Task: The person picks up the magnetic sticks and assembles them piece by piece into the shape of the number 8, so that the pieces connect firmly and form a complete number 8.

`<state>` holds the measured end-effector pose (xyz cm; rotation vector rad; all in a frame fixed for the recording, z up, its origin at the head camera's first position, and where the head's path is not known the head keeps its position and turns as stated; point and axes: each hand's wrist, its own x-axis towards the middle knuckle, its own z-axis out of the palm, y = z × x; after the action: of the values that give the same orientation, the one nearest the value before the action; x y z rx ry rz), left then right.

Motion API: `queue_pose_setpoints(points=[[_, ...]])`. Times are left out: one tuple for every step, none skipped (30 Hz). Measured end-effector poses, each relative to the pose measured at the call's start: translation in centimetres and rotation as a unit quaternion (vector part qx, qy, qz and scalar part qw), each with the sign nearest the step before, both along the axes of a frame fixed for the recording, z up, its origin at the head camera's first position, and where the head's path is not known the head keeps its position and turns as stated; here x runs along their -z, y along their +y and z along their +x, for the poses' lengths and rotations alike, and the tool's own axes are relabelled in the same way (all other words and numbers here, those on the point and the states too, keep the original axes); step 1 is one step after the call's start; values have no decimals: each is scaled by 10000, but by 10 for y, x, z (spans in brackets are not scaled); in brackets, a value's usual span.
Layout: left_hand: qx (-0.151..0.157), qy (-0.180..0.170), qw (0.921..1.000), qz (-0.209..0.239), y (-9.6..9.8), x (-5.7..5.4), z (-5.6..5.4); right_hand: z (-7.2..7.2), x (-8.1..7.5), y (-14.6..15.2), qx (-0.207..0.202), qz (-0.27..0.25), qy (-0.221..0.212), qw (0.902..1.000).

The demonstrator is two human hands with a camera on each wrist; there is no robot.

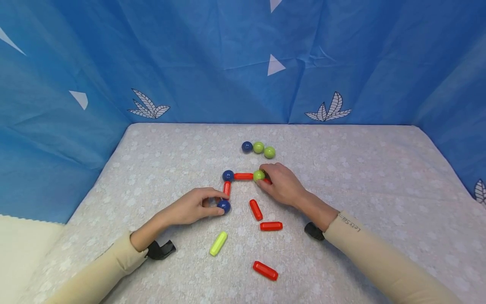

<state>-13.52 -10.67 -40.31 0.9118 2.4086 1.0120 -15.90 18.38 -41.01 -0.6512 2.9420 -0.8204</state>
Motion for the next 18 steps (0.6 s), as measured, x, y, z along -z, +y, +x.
queue_pose_setpoints(points=[[1, -23, 10000, 17, 0, 0, 0, 0, 0, 0, -4, -4, 3, 10000], [5, -48, 10000, 32, 0, 1, -1, 0, 0, 0, -6, -3, 4, 10000], [14, -69, 10000, 54, 0, 1, -1, 0, 0, 0, 4, -4, 0, 10000], [16, -83, 9999, 57, 0, 1, -1, 0, 0, 0, 5, 3, -1, 10000], [15, -93, 9999, 42, 0, 2, -2, 0, 0, 0, 4, 10, -3, 10000], [23, -104, 9999, 37, 0, 2, -2, 0, 0, 0, 5, 15, -7, 10000], [27, -116, 9999, 31, 0, 2, -2, 0, 0, 0, 15, 20, -12, 10000], [38, -133, 9999, 26, 0, 2, -3, 0, 0, 0, 17, 23, -17, 10000], [46, -152, 9999, 12, 0, 2, -3, 0, 0, 0, 19, 27, -24, 10000], [57, -166, 9998, -12, 0, 2, -3, 0, 0, 0, 21, 35, -29, 10000], [68, -187, 9998, -47, 1, 2, -3, 0, 0, 0, 26, 44, -37, 10000], [90, -200, 9997, -61, 2, 2, -3, 0, 0, 0, 33, 52, -45, 10000], [117, -205, 9997, -84, 2, 1, -4, 0, 0, 0, 40, 59, -51, 10000], [140, -203, 9996, -121, 3, 1, -4, 0, 1, 0, 46, 64, -56, 10000], [163, -194, 9995, -175, 4, 1, -5, 0, 1, 0, 51, 71, -55, 9999], [179, -185, 9994, -229, 5, 1, -5, 0, 1, 0, 56, 72, -53, 9999], [193, -185, 9993, -263, 5, 1, -5, 0, 1, 0, 60, 74, -46, 9999], [203, -185, 9992, -301, 6, 1, -6, 0, 1, 0, 59, 73, -38, 9999]])
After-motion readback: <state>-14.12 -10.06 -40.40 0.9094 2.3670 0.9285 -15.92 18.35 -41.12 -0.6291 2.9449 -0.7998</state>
